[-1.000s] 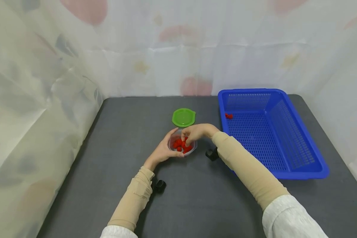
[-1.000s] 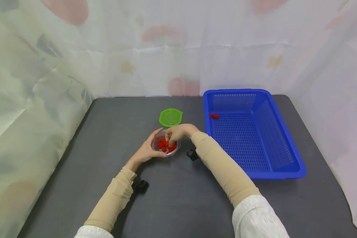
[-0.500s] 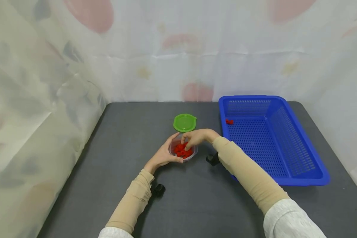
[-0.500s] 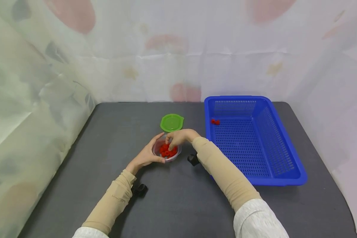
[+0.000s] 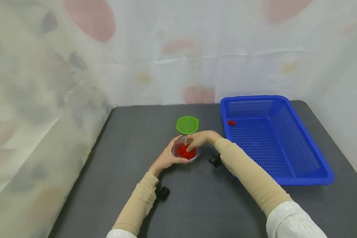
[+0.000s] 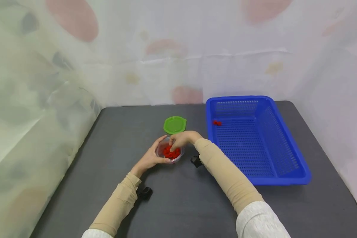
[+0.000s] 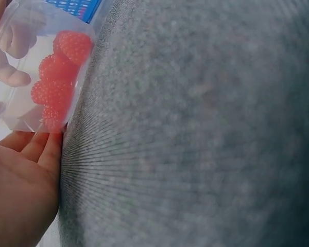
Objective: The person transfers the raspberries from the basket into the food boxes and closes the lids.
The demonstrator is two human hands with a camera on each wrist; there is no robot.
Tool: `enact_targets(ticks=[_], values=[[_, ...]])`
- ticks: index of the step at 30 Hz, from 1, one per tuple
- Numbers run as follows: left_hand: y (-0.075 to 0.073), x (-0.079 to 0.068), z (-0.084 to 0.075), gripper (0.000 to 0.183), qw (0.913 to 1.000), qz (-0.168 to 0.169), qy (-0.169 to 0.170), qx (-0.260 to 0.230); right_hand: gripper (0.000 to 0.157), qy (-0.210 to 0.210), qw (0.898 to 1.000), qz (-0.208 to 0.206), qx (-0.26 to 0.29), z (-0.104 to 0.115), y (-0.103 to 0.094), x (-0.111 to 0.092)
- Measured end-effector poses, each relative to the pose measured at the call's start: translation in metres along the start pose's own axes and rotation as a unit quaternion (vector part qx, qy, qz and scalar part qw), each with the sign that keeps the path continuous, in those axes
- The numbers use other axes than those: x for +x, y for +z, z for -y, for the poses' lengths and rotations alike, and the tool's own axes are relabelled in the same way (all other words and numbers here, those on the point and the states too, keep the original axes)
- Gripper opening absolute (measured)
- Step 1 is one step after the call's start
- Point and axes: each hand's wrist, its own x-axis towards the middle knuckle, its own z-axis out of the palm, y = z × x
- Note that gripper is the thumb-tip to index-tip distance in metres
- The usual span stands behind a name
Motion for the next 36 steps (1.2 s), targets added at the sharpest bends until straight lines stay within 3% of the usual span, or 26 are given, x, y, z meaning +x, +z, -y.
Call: enact_targets(ticks=[9, 15, 22, 26, 31, 36], values=[[-0.004, -0.002, -0.002, 0.099, 1.0, 0.002, -0.004, 0.003, 0.034, 0.0, 1.0, 0.007, -0.012, 0.007, -0.004, -0.001], [-0.006, 0.003, -0.005, 0.099, 0.9997, -0.001, 0.015, 0.019, 0.035, 0.009, 1.0, -0.008, -0.007, 0.006, -0.006, -0.003], [-0.001, 0.01, 0.026, 0.098, 0.9998, -0.018, 0.01, -0.004, 0.039, 0.0, 1.0, 0.015, 0.006, 0.003, -0.004, 0.0], [0.002, 0.009, 0.032, 0.097, 0.9995, -0.022, 0.016, -0.016, 0.037, -0.01, 0.999, 0.03, 0.038, 0.0, -0.007, -0.002], [0.005, 0.002, 0.024, 0.097, 0.9991, 0.005, 0.009, -0.041, 0.032, -0.031, 0.997, 0.03, 0.07, -0.007, -0.018, -0.02], [0.004, 0.001, 0.007, 0.097, 0.9982, 0.005, 0.04, -0.044, 0.037, -0.057, 0.994, -0.012, 0.094, -0.015, -0.046, -0.055]])
